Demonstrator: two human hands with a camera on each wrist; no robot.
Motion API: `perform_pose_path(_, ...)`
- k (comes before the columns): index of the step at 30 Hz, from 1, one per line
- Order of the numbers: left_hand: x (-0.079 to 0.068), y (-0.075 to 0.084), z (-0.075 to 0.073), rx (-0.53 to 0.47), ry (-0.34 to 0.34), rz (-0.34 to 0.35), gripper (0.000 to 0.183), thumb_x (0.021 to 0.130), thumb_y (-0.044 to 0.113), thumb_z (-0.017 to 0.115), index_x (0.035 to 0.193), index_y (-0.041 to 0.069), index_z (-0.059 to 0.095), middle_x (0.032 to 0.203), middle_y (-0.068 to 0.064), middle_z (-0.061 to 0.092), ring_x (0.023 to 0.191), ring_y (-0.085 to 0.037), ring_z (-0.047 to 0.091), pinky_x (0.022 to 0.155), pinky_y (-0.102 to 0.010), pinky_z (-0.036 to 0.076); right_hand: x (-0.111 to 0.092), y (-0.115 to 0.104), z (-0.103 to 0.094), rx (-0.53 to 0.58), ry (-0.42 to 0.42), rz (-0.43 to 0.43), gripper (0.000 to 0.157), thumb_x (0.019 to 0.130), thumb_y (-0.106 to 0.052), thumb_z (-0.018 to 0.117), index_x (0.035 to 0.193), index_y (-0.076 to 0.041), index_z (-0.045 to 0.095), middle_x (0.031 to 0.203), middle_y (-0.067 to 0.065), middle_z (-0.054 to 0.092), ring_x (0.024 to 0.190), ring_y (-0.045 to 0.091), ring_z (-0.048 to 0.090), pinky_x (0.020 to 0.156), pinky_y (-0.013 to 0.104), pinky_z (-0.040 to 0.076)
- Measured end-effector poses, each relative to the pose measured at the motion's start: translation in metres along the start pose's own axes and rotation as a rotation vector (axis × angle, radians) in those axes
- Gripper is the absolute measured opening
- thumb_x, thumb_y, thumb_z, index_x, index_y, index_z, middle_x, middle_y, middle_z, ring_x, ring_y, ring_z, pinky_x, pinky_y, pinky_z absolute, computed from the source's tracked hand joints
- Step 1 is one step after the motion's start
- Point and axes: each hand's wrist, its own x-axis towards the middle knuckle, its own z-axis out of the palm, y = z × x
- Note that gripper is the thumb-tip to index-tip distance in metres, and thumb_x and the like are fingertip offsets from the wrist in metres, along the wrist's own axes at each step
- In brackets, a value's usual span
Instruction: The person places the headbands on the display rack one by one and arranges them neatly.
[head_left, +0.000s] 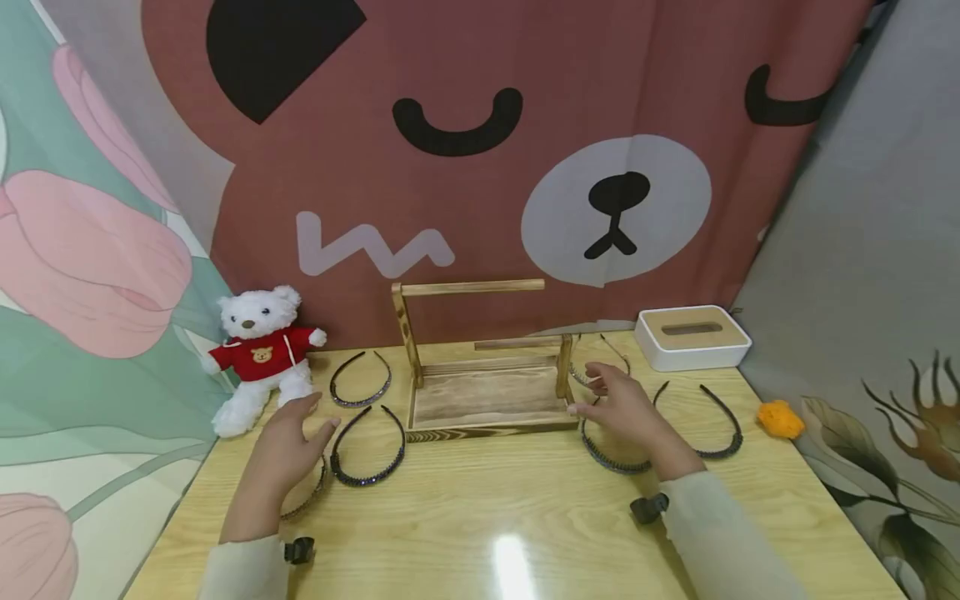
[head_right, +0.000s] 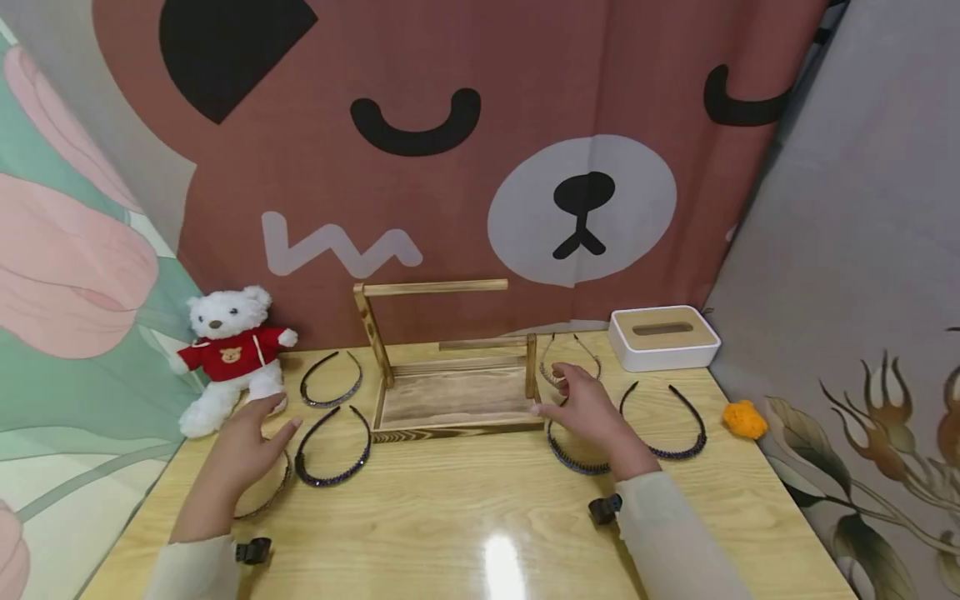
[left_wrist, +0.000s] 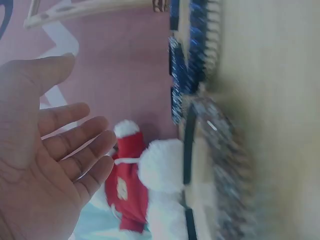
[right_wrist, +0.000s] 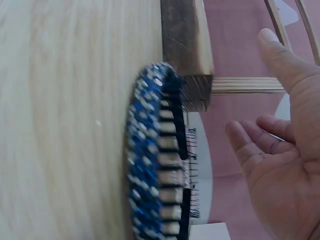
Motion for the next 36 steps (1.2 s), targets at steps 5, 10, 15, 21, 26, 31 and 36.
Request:
perform_pose_path(5,-0.015,-0.016,-0.001,-0.048,-0.029,-0.052,0.063,0.111,0.037,0.066,0.154,-0.007,0.055,0.150,-0.034,0.060,0.138,-0.055,0.056,0.112,-0.071,0.049,0.006,0.004,0.009,0.002,-0.042,0.027,0.090,0.098,-0.037,0.085,0.164,0.004,0.041,0.157,0.027,0.056,0.137,0.046,0.063,0.107,0.060,0.059)
perform_pose_path(10,-0.024,-0.030,-0.003,-0.048,-0.055,-0.080,0.062,0.110,0.036,0.068,0.151,-0.009,0.057,0.143,-0.035,0.065,0.132,-0.057,0.061,0.107,-0.071,0.052,0.007,0.007,0.014,0.002,-0.064,0.045,0.086,0.098,-0.037,0.084,0.162,0.004,0.045,0.153,0.026,0.059,0.134,0.045,0.065,0.108,0.060,0.058)
perform_pose_path(15,-0.029,-0.039,-0.006,-0.042,-0.118,-0.129,0.061,0.110,0.041,0.066,0.147,-0.008,0.061,0.137,-0.034,0.069,0.126,-0.057,0.066,0.102,-0.068,0.057,0.007,0.011,0.018,0.011,-0.085,0.056,0.079,0.099,-0.034,0.084,0.159,0.005,0.051,0.150,0.026,0.062,0.131,0.044,0.067,0.105,0.056,0.061)
perform_pose_path(21,-0.035,-0.045,-0.010,-0.030,-0.156,-0.153,0.057,0.109,0.041,0.068,0.143,-0.005,0.066,0.136,-0.029,0.072,0.124,-0.053,0.068,0.101,-0.066,0.059,0.013,0.014,0.018,0.003,-0.077,0.030,0.077,0.097,-0.036,0.086,0.155,0.004,0.056,0.148,0.026,0.064,0.128,0.042,0.070,0.102,0.052,0.063)
perform_pose_path(26,-0.039,-0.049,-0.011,-0.024,-0.220,-0.156,0.045,0.107,0.038,0.071,0.130,0.000,0.076,0.123,-0.019,0.079,0.110,-0.038,0.076,0.091,-0.055,0.064,0.016,0.014,0.018,0.011,-0.096,0.027,0.079,0.096,-0.037,0.086,0.155,0.006,0.056,0.143,0.025,0.067,0.126,0.040,0.071,0.100,0.050,0.064)
perform_pose_path(31,-0.046,-0.052,-0.011,-0.063,-0.285,-0.175,0.035,0.102,0.036,0.079,0.120,0.005,0.079,0.111,-0.005,0.081,0.104,-0.024,0.076,0.089,-0.043,0.064,0.017,0.013,0.021,0.021,-0.111,0.019,0.079,0.096,-0.037,0.087,0.154,0.007,0.056,0.141,0.026,0.068,0.123,0.039,0.073,0.099,0.048,0.065)
perform_pose_path(36,-0.053,-0.053,-0.013,-0.070,-0.289,-0.177,0.033,0.095,0.035,0.086,0.113,0.008,0.078,0.106,0.000,0.080,0.102,-0.019,0.074,0.087,-0.037,0.062,0.018,0.012,0.023,0.019,-0.120,0.022,0.078,0.096,-0.037,0.086,0.153,0.007,0.057,0.142,0.026,0.067,0.124,0.040,0.072,0.099,0.049,0.065)
